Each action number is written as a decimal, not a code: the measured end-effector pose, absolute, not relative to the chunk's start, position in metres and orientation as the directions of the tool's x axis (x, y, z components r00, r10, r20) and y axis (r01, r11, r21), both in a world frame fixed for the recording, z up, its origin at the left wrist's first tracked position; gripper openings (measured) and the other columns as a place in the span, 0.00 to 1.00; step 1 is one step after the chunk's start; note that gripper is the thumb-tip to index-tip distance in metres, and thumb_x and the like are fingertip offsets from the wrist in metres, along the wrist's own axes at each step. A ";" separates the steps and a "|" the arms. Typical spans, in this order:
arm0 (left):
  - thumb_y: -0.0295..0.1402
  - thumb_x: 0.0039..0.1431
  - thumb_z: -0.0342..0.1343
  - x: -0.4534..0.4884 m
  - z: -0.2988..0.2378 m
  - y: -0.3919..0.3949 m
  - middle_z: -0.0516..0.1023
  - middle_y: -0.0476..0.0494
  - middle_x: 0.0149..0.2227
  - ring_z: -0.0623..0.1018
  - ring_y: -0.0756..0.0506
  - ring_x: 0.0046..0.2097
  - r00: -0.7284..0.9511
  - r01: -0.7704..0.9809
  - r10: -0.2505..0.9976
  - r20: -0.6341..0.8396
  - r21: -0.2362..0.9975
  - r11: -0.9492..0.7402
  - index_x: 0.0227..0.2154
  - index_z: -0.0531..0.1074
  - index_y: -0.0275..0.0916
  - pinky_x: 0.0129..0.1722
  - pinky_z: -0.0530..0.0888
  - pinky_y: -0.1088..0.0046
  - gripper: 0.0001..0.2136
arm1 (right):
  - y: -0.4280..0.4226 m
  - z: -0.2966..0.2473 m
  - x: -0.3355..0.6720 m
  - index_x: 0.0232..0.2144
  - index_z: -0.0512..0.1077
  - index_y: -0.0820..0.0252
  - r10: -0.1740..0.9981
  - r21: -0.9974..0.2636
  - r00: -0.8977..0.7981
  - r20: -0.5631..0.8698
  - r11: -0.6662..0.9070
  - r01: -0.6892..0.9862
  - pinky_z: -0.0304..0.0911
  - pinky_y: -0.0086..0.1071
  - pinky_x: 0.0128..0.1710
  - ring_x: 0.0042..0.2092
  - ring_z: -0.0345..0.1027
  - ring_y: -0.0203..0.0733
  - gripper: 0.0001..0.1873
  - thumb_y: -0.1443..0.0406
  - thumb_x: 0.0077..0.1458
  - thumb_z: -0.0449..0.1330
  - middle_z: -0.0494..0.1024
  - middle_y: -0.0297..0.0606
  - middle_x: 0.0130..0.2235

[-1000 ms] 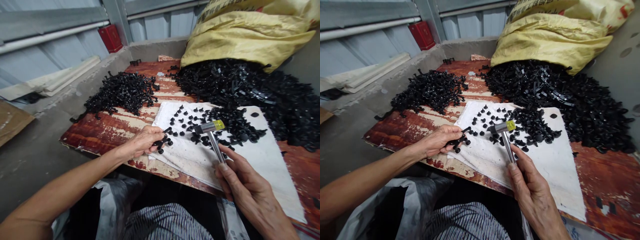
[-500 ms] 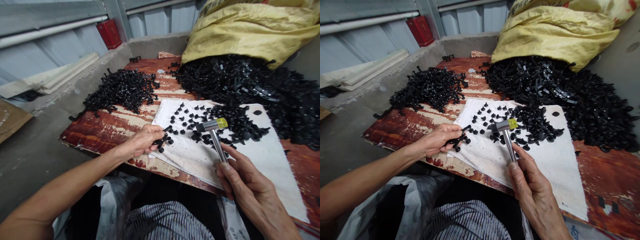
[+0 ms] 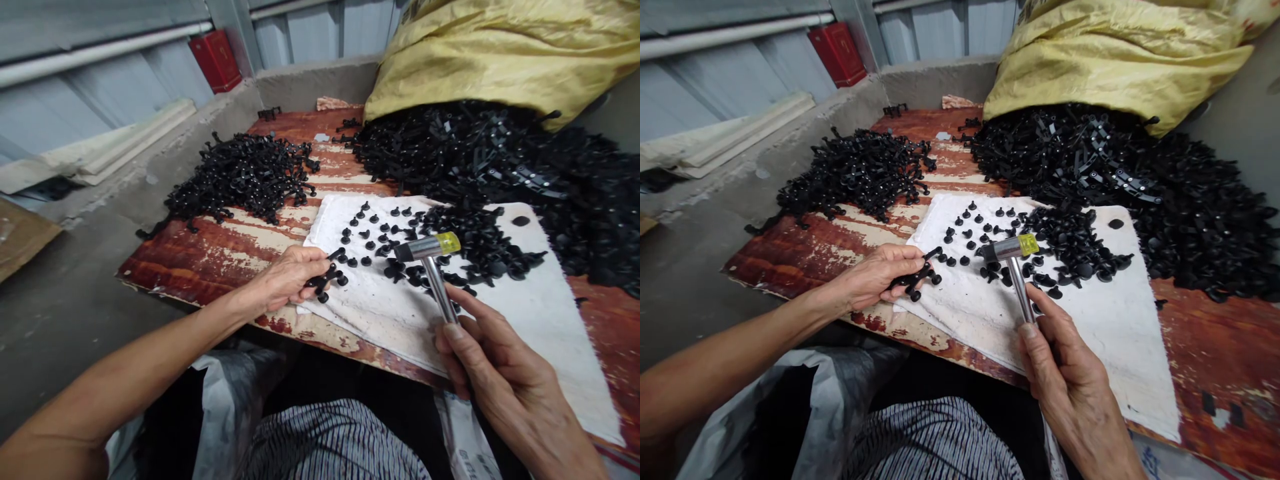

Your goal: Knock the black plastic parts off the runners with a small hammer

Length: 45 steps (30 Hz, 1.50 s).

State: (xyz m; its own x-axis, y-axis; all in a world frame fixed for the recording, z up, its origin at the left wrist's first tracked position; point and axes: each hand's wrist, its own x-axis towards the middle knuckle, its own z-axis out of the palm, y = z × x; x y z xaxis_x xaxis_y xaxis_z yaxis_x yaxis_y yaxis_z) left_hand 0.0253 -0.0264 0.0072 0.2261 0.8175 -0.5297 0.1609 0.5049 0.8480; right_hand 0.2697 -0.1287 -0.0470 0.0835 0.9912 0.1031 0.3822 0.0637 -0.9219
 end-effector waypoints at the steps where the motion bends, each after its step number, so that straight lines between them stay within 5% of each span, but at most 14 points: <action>1: 0.24 0.63 0.51 0.025 0.008 -0.027 0.72 0.49 0.19 0.59 0.60 0.12 0.224 0.164 0.817 -0.531 0.847 0.506 0.22 0.68 0.33 0.10 0.48 0.86 0.12 | -0.129 -0.047 0.270 0.60 0.67 0.49 0.992 -0.923 0.084 0.099 0.060 0.380 0.57 0.27 0.13 0.17 0.57 0.33 0.22 0.55 0.65 0.55 0.66 0.28 0.23; 45: 0.24 0.66 0.49 0.027 0.008 -0.029 0.70 0.52 0.17 0.59 0.61 0.12 0.181 0.202 0.820 -0.543 0.836 0.510 0.22 0.66 0.34 0.10 0.46 0.86 0.14 | -0.129 -0.044 0.265 0.58 0.69 0.43 0.991 -0.960 0.120 0.059 0.023 0.280 0.57 0.23 0.12 0.17 0.58 0.31 0.21 0.55 0.64 0.57 0.66 0.27 0.23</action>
State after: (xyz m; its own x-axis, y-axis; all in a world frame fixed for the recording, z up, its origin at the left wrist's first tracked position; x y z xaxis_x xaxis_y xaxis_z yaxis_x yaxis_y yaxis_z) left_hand 0.0273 -0.0288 0.0080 0.1810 0.8198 -0.5433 0.2018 0.5097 0.8364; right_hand 0.2652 -0.1291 -0.0437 0.1203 0.9910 0.0589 0.2798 0.0231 -0.9598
